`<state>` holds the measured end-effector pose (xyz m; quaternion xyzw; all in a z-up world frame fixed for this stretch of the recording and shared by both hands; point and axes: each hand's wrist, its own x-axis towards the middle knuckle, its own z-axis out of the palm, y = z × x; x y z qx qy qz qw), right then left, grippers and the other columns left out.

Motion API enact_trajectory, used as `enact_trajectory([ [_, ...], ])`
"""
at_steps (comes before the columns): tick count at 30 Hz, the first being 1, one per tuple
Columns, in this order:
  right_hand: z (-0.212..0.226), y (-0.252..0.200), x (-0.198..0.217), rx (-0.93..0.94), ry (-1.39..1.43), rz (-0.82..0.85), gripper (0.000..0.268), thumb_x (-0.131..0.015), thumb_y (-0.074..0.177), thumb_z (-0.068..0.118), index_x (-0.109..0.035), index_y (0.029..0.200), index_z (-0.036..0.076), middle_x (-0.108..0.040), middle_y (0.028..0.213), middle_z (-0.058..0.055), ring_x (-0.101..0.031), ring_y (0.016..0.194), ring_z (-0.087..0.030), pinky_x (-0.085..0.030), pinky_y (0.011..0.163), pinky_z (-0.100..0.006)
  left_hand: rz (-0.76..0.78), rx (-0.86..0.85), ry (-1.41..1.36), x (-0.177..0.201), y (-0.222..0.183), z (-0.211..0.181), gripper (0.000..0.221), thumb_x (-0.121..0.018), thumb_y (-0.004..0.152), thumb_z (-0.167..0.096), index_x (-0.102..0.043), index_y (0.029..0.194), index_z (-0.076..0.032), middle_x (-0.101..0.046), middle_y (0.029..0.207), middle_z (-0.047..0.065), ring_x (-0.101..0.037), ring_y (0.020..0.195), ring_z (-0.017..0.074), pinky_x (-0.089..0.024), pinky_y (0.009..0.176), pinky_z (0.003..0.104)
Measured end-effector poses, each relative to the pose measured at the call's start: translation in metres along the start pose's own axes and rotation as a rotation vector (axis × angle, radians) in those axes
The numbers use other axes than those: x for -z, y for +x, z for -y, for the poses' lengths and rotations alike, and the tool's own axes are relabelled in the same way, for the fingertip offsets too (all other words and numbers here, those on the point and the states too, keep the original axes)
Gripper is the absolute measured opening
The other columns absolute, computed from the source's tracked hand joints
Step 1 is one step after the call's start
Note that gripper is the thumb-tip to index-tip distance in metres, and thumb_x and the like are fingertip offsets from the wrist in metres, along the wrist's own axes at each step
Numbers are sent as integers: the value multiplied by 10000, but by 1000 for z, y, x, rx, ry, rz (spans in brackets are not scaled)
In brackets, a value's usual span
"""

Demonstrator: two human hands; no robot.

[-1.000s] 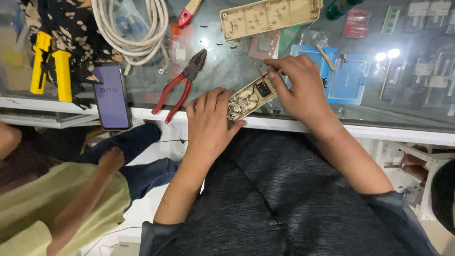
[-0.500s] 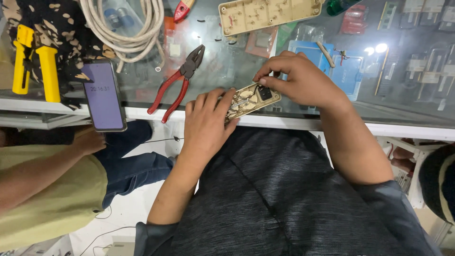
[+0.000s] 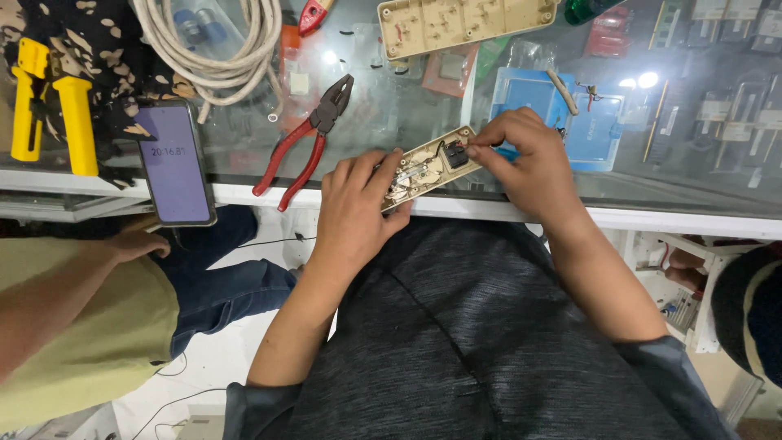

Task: Connecting internal wires to the terminals of a power strip using pliers

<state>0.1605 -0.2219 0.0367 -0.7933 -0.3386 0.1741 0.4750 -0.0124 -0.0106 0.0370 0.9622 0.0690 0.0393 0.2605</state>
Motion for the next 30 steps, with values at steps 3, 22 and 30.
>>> enact_trajectory([
  [3, 5, -4, -4, 183, -171, -47, 137, -858, 921, -1, -791, 1001, 88, -743, 950, -28, -627, 976, -248, -414, 881, -365, -18, -18, -14, 1, 1, 0, 684, -836, 814, -272, -598, 1430, -95, -613, 1233, 121, -568, 1144, 327, -457, 911, 484],
  [22, 24, 20, 14, 435, -123, 202, 138, -840, 901, -27, -801, 992, 70, -758, 925, -84, -635, 881, -288, -512, 811, -377, -72, -88, 133, 2, 5, 3, 673, -842, 784, -284, -624, 1406, -147, -619, 1228, 66, -563, 1145, 286, -412, 899, 436],
  [30, 35, 18, 1, 417, -305, 148, 119, -873, 922, 81, -790, 954, 160, -681, 967, 17, -568, 930, -235, -409, 826, -377, -148, -84, 140, 1, 6, 2, 650, -852, 775, -276, -639, 1375, -147, -622, 1208, 57, -568, 1119, 278, -399, 884, 426],
])
